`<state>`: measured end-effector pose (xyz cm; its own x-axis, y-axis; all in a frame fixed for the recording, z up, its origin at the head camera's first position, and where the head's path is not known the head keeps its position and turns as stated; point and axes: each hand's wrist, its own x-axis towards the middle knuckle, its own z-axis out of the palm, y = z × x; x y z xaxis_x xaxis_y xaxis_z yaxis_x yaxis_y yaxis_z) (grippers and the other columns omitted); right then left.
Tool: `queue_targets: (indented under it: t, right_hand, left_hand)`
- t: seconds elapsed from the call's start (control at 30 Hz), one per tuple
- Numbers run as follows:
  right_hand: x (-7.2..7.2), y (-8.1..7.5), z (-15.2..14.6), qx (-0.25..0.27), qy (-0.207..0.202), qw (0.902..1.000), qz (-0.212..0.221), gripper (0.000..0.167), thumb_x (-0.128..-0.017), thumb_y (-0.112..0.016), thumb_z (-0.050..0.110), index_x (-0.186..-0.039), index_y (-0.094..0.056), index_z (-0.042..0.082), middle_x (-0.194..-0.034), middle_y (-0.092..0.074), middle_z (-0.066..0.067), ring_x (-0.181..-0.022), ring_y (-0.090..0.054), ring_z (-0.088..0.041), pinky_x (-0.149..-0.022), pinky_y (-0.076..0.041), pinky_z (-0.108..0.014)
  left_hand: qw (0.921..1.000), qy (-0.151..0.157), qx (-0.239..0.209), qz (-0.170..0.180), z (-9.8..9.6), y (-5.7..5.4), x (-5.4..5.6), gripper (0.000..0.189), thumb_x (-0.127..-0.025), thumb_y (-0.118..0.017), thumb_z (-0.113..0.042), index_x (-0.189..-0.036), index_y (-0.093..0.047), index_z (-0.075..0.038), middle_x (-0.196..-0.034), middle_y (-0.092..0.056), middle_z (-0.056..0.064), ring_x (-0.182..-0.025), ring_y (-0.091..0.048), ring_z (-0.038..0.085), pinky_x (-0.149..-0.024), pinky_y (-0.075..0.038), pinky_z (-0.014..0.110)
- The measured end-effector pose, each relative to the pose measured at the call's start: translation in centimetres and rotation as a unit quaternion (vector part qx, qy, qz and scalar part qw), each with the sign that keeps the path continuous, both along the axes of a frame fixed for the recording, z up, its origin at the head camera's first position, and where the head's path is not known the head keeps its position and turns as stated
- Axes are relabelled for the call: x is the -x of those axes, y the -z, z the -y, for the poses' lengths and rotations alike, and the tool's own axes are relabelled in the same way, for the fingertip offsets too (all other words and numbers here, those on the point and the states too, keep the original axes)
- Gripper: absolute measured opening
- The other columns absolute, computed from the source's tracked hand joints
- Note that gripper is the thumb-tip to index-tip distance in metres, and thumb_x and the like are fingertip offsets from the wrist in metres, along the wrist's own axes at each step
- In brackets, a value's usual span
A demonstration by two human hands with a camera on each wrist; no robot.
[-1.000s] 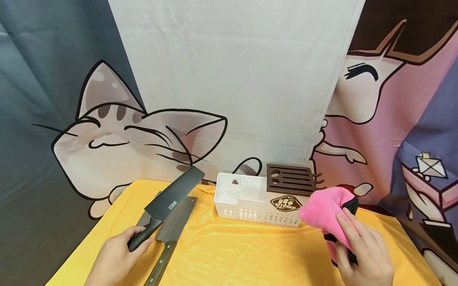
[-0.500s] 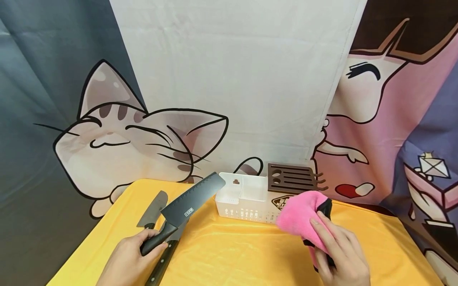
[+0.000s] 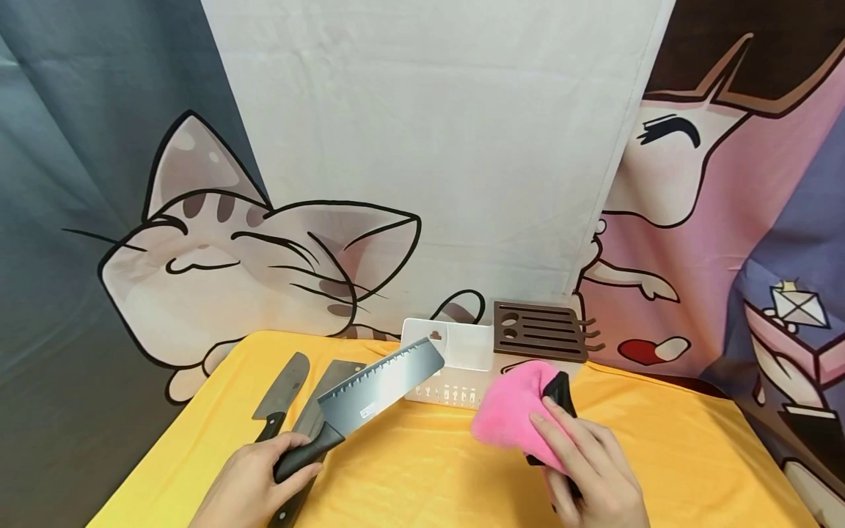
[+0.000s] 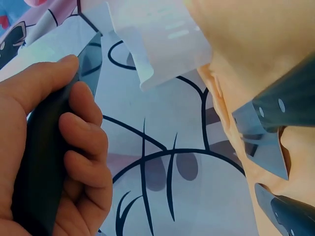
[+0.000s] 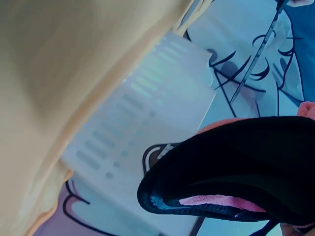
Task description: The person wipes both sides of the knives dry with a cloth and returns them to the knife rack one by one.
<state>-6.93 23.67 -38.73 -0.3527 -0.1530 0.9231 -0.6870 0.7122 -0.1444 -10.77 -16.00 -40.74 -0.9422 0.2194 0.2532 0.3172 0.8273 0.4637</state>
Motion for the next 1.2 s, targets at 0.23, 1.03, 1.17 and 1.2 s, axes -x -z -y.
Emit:
queue_targets:
  t: [0.23,1.03,1.17,1.2]
  right_hand:
    - [0.0,0.4,0.9,-0.024,-0.009,0.9996,0.013,0.041,-0.103,-0.056,0.037,-0.112,-0.075,0.001,-0.12,-0.07,-0.017,-0.1,-0.055,-0.019,-0.103,-0.035,-0.013]
    - [1.2,0.6,4.3,-0.067,-0.068,0.9954,-0.007,0.036,-0.107,-0.047,0.025,-0.115,-0.073,0.002,-0.123,-0.068,-0.016,-0.104,-0.054,-0.023,-0.108,-0.034,-0.02]
    - [1.3,1.1,4.5,-0.082,-0.064,0.9945,-0.009,0.037,-0.107,-0.041,0.02,-0.116,-0.073,0.004,-0.122,-0.068,-0.015,-0.101,-0.054,-0.025,-0.109,-0.033,-0.02]
    - [1.3,1.2,4.6,-0.089,-0.063,0.994,-0.006,0.038,-0.106,-0.039,0.019,-0.117,-0.072,0.005,-0.123,-0.068,-0.014,-0.101,-0.054,-0.025,-0.108,-0.032,-0.019]
  left_hand:
    - [0.9987,0.045,-0.007,-0.021,-0.7,0.2,-0.2,0.033,-0.081,-0.082,-0.046,-0.1,-0.072,-0.021,-0.085,-0.07,-0.009,-0.063,-0.054,-0.001,-0.055,-0.043,0.024]
    - [0.985,0.173,-0.004,0.007,-3.2,0.7,0.2,0.031,-0.088,-0.076,-0.046,-0.099,-0.072,-0.017,-0.079,-0.064,-0.015,-0.06,-0.045,-0.005,-0.054,-0.039,0.019]
    - [0.9836,0.18,-0.005,0.011,-3.7,0.7,0.2,0.031,-0.089,-0.076,-0.046,-0.1,-0.072,-0.017,-0.08,-0.065,-0.015,-0.06,-0.045,-0.005,-0.053,-0.038,0.018]
    - [0.9831,0.183,-0.004,-0.003,-3.7,0.8,0.2,0.03,-0.089,-0.076,-0.045,-0.099,-0.071,-0.017,-0.08,-0.065,-0.015,-0.06,-0.045,-0.006,-0.054,-0.038,0.017]
